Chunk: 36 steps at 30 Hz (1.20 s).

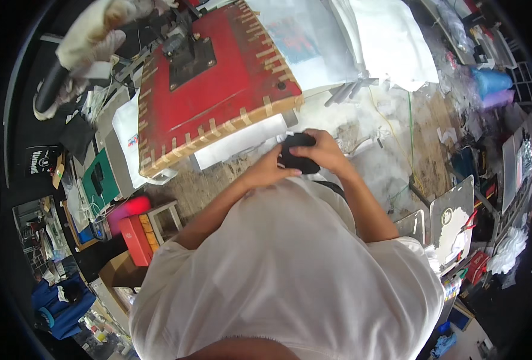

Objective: The person performs screen printing on shirts and uses a heat press. The person aligns a shirt on the printing station, applies ink using a squeegee over a silk screen frame, and uses a heat press machine to set the design.

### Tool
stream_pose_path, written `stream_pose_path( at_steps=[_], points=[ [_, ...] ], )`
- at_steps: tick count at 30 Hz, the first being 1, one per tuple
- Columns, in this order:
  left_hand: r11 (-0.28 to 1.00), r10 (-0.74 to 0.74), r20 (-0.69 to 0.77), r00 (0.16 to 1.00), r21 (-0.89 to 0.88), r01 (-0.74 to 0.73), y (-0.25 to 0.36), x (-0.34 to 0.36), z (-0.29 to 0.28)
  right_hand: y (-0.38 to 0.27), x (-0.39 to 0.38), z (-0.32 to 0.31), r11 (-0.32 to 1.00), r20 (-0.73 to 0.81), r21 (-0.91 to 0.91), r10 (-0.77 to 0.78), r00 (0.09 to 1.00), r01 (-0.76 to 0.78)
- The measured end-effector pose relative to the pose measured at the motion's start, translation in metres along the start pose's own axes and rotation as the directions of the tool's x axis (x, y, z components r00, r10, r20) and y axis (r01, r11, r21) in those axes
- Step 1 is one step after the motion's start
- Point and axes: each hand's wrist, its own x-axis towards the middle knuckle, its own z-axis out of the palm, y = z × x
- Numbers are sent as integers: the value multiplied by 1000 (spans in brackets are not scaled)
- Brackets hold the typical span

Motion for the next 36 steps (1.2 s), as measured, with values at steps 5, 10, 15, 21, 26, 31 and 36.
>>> stream_pose_path(
  at_steps=[5,10,15,21,26,31,36],
  points=[
    [983,30,-297,954,-163,-81,-23,-4,-17,4,-3,61,890,21,446,-114,993,93],
    [938,258,-539,802,337,-75,-38,-32,-55,-5,39,104,799,-26,-211,-581,814,563],
    [597,242,-428,871,773,213,-47,-72,-102,-40,143,121,376,99,-835,-614,783,401],
    [523,36,-349,936,805,280,-61,-83,-100,-34,218,212,77,82,-910,-929,360,408],
    [586,-76,-318,945,752,300,-57,-88,-104,-37,230,250,337,45,-804,-788,614,490],
    [644,-8,-310,951,726,242,-70,-86,-106,2,244,112,104,92,-917,-884,458,385],
    [631,-42,-269,962,740,234,-58,-74,-108,-1,239,166,241,-36,-891,-882,471,384]
  ],
)
